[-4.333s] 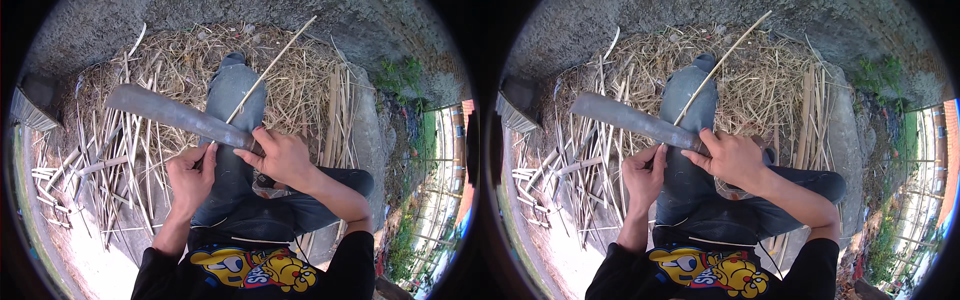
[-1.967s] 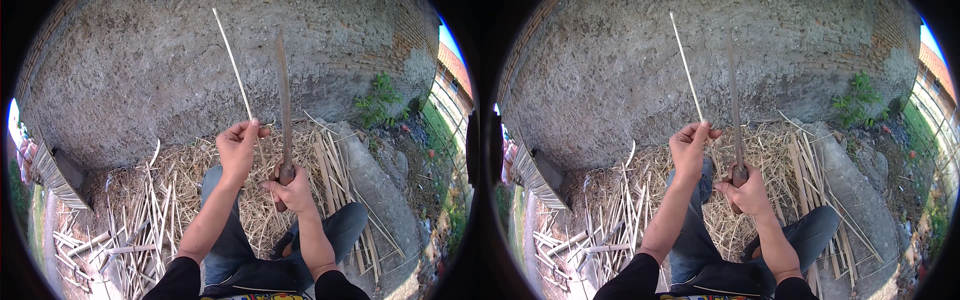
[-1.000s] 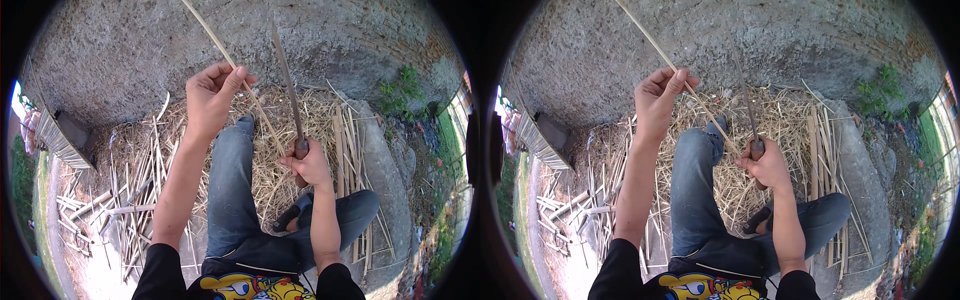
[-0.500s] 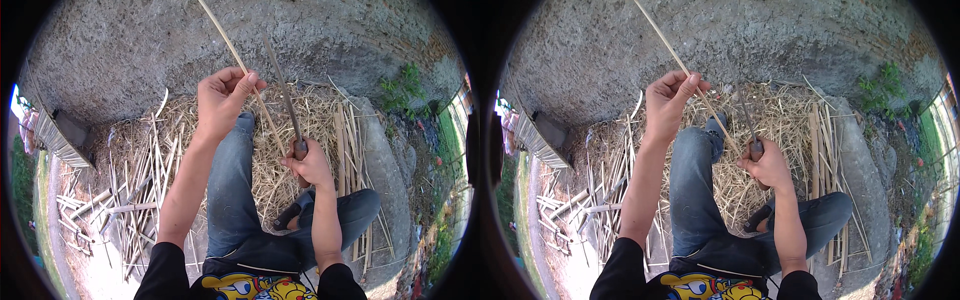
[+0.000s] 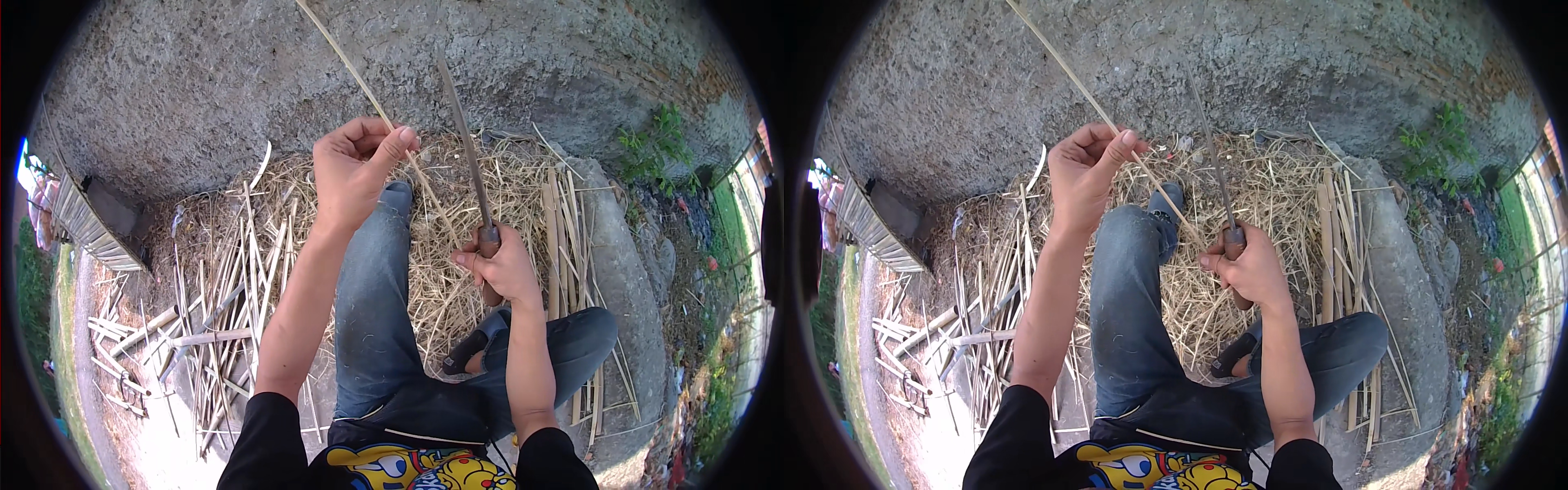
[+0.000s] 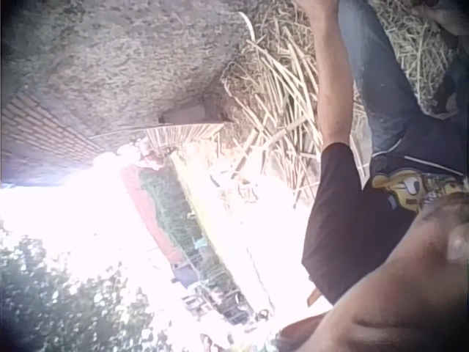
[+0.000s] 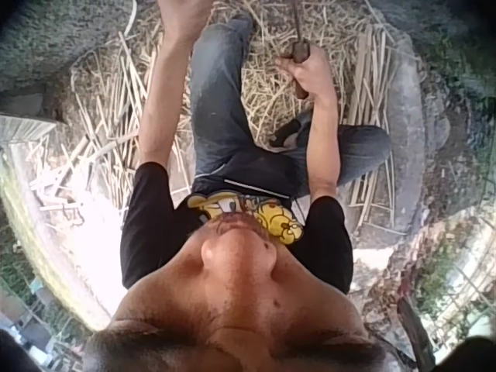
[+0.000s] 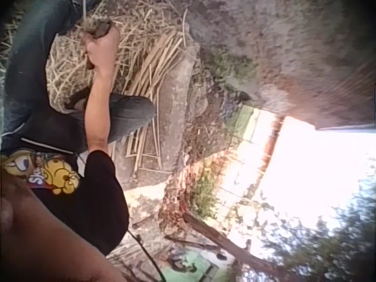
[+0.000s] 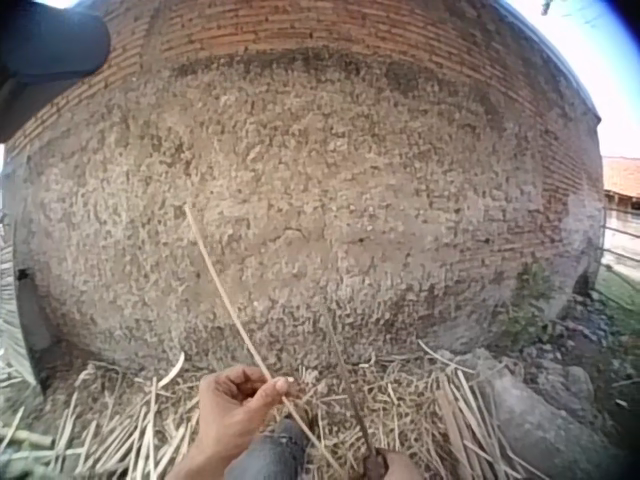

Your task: The person strips bark from a bamboo stalk using a large blade while seated outdoors. The person holds the blade against the stalk and pulls the stalk through to shave off thin strips, repeating this action along the length of the material.

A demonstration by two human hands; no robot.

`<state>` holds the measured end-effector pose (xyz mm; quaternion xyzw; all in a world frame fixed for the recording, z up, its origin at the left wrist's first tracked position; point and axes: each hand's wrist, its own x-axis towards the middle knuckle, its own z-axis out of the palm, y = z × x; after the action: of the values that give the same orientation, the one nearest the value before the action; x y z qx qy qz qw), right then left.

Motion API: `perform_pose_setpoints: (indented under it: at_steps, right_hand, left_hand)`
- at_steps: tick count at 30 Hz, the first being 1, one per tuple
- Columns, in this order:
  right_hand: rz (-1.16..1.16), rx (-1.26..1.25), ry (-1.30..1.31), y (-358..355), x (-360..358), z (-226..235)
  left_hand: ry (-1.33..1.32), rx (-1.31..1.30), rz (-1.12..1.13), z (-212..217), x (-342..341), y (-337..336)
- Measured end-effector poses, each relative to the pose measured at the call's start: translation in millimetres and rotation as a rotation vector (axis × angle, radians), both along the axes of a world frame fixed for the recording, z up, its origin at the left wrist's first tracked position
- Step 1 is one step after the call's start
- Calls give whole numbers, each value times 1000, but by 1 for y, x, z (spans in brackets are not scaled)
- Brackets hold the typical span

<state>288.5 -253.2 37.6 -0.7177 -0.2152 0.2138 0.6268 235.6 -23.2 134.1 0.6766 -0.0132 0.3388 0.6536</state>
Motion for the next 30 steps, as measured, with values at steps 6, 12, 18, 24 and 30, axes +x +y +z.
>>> perform_pose_setpoints:
  at_steps: [6,12,18,24,30]
  right_hand:
    - [-15,95,33,3,0,-1]
    - [23,15,-5,1,-15,19]
    - [-63,125,-171,24,-39,13]
    - [-212,-26,-535,20,-44,23]
    - [-233,-241,-508,17,-38,24]
  left_hand:
    - [75,30,58,-20,-11,1]
    - [18,6,39,-21,-18,-6]
    - [-57,-52,51,-37,-24,-15]
    - [-424,448,760,-30,-45,8]
    - [12,1485,616,-39,-85,37]
